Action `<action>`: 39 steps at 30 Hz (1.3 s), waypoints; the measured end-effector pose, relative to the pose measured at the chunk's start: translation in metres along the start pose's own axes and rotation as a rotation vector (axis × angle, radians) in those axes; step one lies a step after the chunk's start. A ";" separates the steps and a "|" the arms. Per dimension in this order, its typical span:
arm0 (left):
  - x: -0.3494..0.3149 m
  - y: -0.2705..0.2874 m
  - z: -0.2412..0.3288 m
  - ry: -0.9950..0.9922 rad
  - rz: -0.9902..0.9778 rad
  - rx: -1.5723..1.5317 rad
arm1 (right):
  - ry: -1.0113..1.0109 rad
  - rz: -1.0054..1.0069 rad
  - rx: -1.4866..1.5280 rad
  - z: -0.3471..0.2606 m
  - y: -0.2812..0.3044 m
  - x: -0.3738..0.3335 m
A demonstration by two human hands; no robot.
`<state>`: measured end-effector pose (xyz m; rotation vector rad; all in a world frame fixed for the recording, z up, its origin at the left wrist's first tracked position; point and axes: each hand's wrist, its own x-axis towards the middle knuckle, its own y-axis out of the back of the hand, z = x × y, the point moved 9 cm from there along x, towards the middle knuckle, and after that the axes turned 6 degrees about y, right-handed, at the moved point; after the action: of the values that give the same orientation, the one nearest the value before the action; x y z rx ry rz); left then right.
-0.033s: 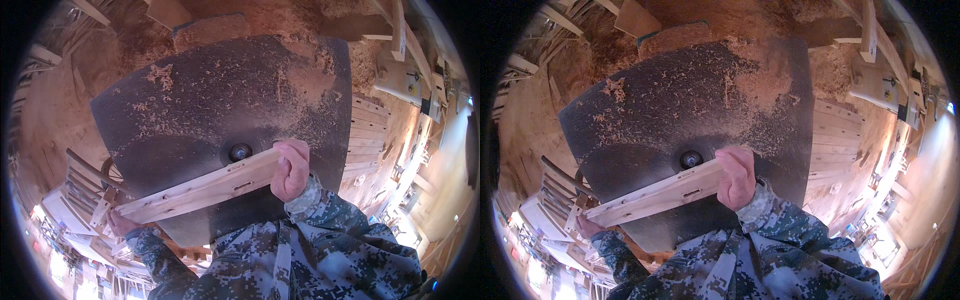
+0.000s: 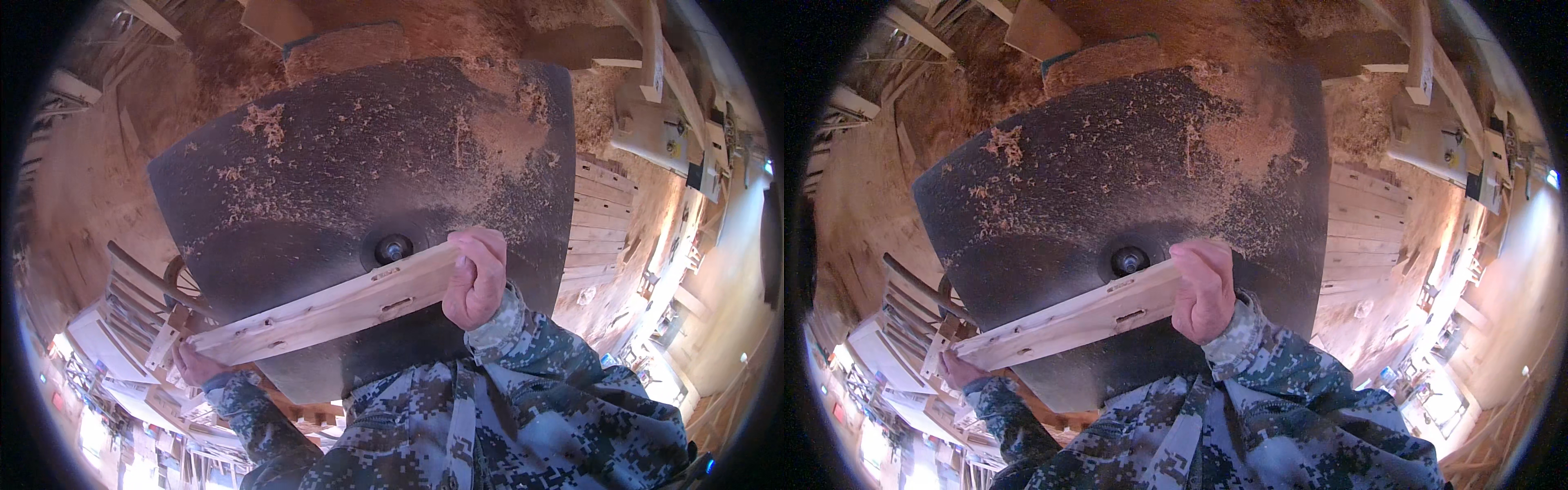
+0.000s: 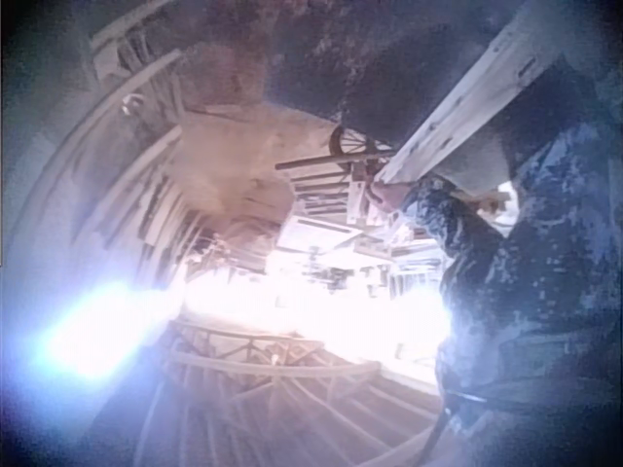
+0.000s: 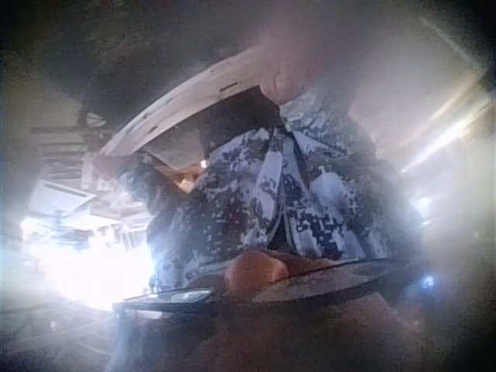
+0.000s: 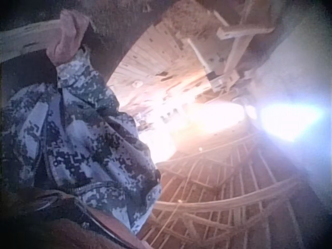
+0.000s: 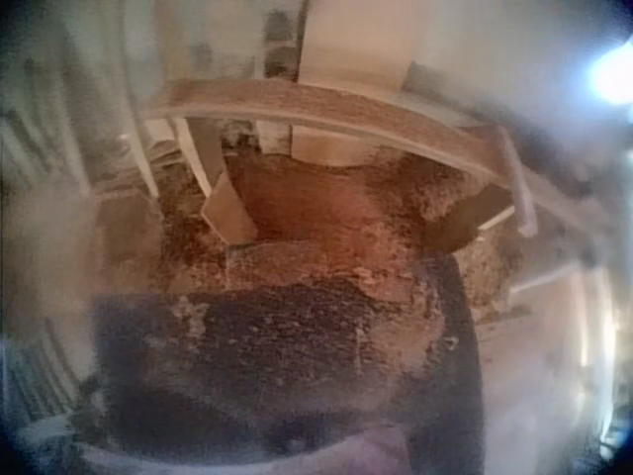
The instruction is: The person uses a spindle sander to round the edges of rectangular wooden planks. They hold each plank against the rotating spindle, flip it to work different sides, and then place the finished pieces onto a nearby stack.
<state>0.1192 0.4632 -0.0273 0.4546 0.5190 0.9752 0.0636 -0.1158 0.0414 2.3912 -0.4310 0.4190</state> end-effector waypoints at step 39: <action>-0.351 0.065 0.396 -1.164 -1.348 -0.802 | 0.150 -0.330 0.748 -0.256 0.075 0.062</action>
<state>0.1530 0.1403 0.3954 -0.1533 -0.6279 -0.4896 0.0413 -0.0135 0.2942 3.0381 0.2450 0.6877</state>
